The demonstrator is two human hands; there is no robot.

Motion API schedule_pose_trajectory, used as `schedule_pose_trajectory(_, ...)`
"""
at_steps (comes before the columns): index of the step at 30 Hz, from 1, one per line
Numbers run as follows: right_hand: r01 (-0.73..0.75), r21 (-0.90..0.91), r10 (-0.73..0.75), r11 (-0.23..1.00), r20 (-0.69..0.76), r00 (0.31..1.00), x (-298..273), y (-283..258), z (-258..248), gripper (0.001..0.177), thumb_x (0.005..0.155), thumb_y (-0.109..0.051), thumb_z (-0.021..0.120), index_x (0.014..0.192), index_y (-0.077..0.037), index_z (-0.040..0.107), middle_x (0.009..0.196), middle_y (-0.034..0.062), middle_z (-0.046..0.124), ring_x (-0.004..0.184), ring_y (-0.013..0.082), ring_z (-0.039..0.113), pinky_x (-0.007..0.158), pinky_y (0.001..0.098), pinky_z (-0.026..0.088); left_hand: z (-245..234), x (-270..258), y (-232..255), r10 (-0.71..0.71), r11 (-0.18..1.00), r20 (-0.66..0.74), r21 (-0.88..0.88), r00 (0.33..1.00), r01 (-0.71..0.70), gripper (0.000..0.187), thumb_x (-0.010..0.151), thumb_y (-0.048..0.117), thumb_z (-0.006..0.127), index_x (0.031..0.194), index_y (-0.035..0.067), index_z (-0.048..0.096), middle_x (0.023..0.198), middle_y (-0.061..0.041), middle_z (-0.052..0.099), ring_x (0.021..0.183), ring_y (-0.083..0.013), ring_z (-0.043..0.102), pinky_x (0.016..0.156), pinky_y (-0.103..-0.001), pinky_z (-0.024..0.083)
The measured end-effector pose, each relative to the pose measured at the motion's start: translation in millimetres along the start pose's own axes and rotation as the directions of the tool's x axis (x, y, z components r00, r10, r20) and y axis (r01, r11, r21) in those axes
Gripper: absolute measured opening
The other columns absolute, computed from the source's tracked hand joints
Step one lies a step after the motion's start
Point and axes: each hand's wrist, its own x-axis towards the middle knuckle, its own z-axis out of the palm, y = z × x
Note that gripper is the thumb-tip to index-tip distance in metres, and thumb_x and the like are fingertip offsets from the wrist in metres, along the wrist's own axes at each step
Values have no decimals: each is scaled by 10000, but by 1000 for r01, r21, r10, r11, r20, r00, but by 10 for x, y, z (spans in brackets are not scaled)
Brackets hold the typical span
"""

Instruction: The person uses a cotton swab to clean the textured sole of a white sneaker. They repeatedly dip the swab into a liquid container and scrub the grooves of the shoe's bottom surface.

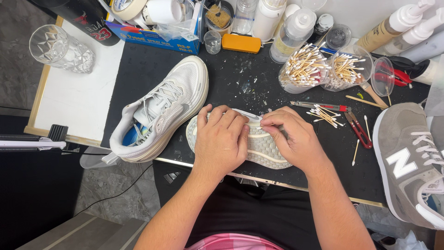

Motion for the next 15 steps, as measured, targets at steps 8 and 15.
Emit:
schedule_pose_trajectory(8, 7, -15, -7, 1000, -41, 999, -35, 18, 110, 211, 910, 92, 706, 1053, -21, 600, 1042, 116, 711, 946, 241, 700, 803, 331, 565, -7, 15, 10, 3, 1000, 5, 12, 1000, -3, 136, 918, 160, 645, 993, 78, 723, 1013, -48, 684, 1142, -271, 595, 1129, -543, 344)
schedule_pose_trajectory(15, 65, -35, -65, 997, 4, 998, 0, 25, 104, 242, 894, 115, 684, 1076, -10, 585, 1051, 134, 706, 929, 264, 685, 767, 334, 556, -5, 22, 20, 0, 1000, 2, 21, 1000, 0, 139, 915, 156, 648, 998, 74, 724, 1013, -54, 682, 1134, -277, 592, 1123, -548, 344)
